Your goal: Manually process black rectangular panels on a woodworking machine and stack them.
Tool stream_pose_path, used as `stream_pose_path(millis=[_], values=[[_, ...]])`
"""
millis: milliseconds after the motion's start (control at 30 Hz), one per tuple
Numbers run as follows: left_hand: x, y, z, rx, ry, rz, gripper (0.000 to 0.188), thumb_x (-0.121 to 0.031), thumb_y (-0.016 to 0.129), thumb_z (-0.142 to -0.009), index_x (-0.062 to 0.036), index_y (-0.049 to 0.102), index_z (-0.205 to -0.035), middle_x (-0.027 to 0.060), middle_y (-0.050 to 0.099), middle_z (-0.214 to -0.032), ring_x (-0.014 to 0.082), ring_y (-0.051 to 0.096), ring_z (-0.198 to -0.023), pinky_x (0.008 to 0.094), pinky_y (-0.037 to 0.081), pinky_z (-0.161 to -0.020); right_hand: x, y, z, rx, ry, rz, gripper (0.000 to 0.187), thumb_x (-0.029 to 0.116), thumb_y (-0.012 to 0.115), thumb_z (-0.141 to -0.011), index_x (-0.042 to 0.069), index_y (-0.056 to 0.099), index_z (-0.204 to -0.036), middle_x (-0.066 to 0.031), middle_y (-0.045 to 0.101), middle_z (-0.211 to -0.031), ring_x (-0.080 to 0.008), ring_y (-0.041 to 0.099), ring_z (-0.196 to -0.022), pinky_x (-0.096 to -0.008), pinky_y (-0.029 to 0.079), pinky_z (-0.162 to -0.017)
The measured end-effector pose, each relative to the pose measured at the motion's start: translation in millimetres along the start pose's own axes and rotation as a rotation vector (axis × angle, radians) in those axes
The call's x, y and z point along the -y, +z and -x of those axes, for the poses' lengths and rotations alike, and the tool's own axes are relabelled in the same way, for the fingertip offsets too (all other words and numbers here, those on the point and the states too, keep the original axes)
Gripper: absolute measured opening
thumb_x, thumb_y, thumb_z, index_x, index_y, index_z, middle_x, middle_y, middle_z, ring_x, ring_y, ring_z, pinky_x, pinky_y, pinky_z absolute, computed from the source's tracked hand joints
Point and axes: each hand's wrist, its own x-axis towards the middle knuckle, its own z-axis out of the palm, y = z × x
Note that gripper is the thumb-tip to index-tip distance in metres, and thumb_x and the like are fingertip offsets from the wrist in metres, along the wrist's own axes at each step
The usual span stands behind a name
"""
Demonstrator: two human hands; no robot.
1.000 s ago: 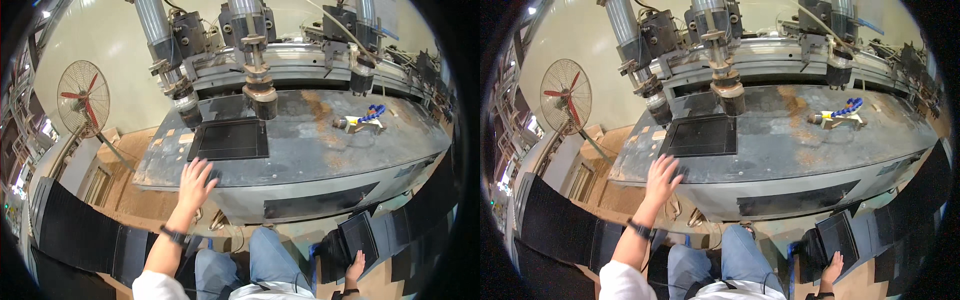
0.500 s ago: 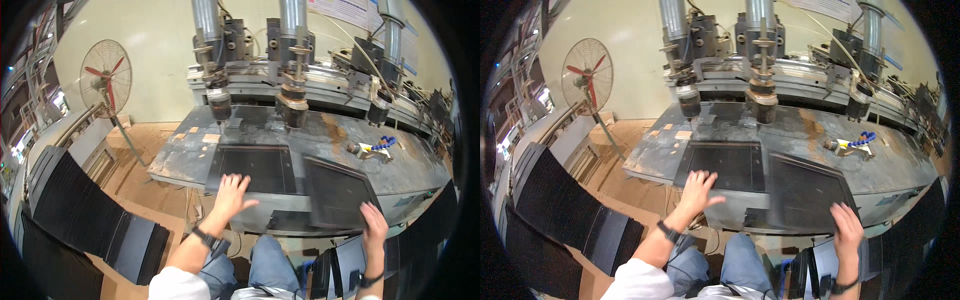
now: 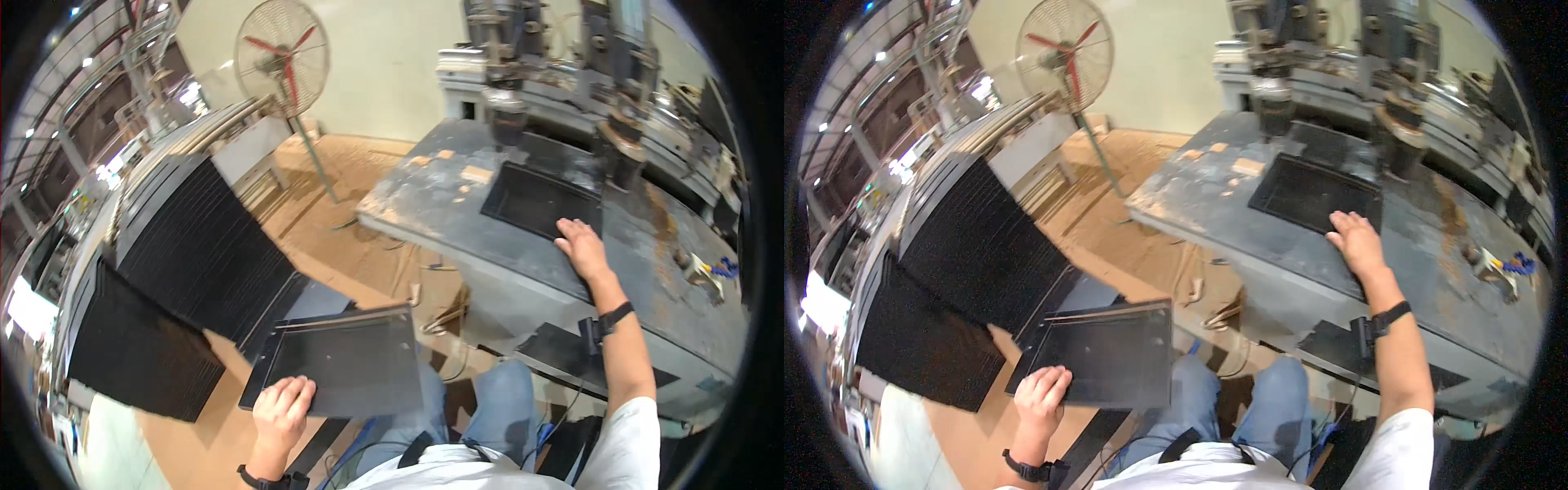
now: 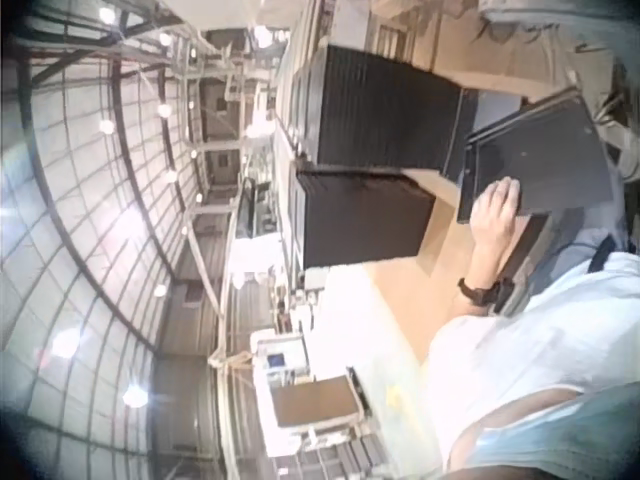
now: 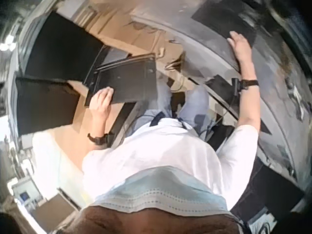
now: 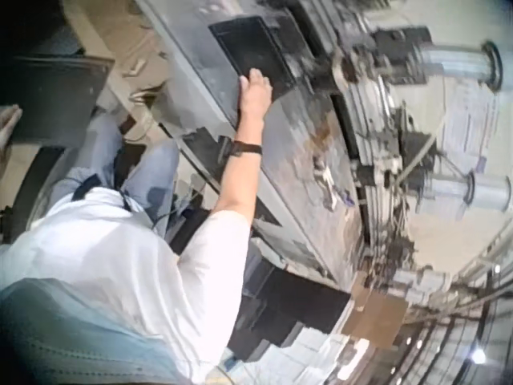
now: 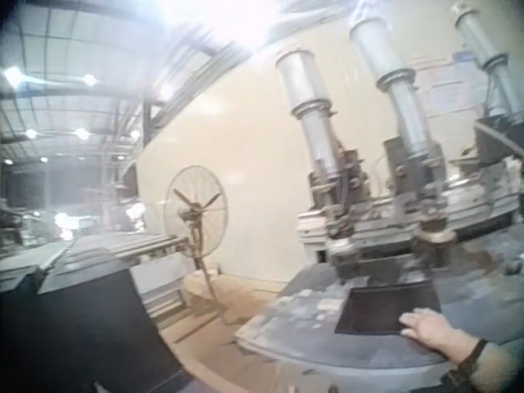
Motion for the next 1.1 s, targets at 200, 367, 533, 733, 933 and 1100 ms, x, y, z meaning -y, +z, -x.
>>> stream_pose_path(millis=[200, 367, 533, 733, 933, 1100], values=[[32, 48, 23, 0.117, -0.423, -0.182, 0.044, -0.003, 0.057, -0.079, -0.0074, 0.057, -0.123, 0.0091, 0.063, -0.115, 0.0287, 0.060, -0.106, 0.0392, 0.047, -0.091, 13, 0, 2, 0.007, 0.064, 0.127, 0.048, 0.030, 0.062, -0.085, 0.008, 0.053, -0.127, -0.0113, 0.053, -0.132, -0.0346, 0.043, -0.127, -0.0469, 0.032, -0.107], [49, 121, 29, 0.467, -0.602, -0.191, 0.067, -0.025, 0.067, -0.081, -0.0045, 0.038, -0.138, 0.0160, 0.050, -0.133, 0.0371, 0.046, -0.123, 0.0498, 0.041, -0.098, 32, -36, 68, -0.240, -0.152, -0.208, 0.051, 0.020, 0.065, -0.082, 0.005, 0.050, -0.129, -0.0136, 0.052, -0.133, -0.0345, 0.044, -0.127, -0.0466, 0.034, -0.106], [78, 115, 39, 0.305, -0.545, 0.079, 0.074, -0.035, 0.080, -0.065, -0.0013, 0.053, -0.125, 0.0189, 0.055, -0.126, 0.0350, 0.050, -0.118, 0.0458, 0.040, -0.098, 3, -38, 255, -0.288, 0.169, -0.255, 0.053, 0.016, 0.067, -0.078, 0.000, 0.051, -0.126, -0.0193, 0.051, -0.130, -0.0390, 0.045, -0.124, -0.0450, 0.035, -0.105], [37, 120, -20, 0.219, -0.250, 0.089, 0.063, -0.022, 0.078, -0.068, -0.0020, 0.053, -0.122, 0.0169, 0.050, -0.125, 0.0400, 0.038, -0.126, 0.0558, 0.027, -0.106, -23, 33, 555, 0.337, 1.410, 0.196, 0.105, 0.027, 0.080, -0.065, 0.003, 0.017, -0.147, -0.0187, 0.021, -0.152, -0.0365, 0.019, -0.140, -0.0596, 0.023, -0.107], [-113, 159, -221, -0.025, 0.348, 0.444, 0.047, -0.020, 0.074, -0.073, -0.0088, 0.059, -0.117, 0.0095, 0.056, -0.119, 0.0326, 0.044, -0.124, 0.0546, 0.028, -0.106, -14, 74, 637, 0.399, 1.392, 0.284, 0.077, 0.013, 0.061, -0.079, 0.006, 0.023, -0.146, -0.0103, 0.024, -0.152, -0.0351, 0.018, -0.141, -0.0538, 0.019, -0.112], [-184, 225, -323, 0.350, 0.270, 0.353, 0.075, -0.062, 0.044, -0.088, -0.0119, 0.034, -0.144, 0.0074, 0.032, -0.150, 0.0305, 0.020, -0.141, 0.0590, 0.009, -0.112, -15, 12, 607, 0.037, 1.292, 0.200, 0.051, -0.001, 0.047, -0.080, 0.005, 0.050, -0.131, -0.0176, 0.055, -0.127, -0.0344, 0.051, -0.119, -0.0409, 0.039, -0.102]])
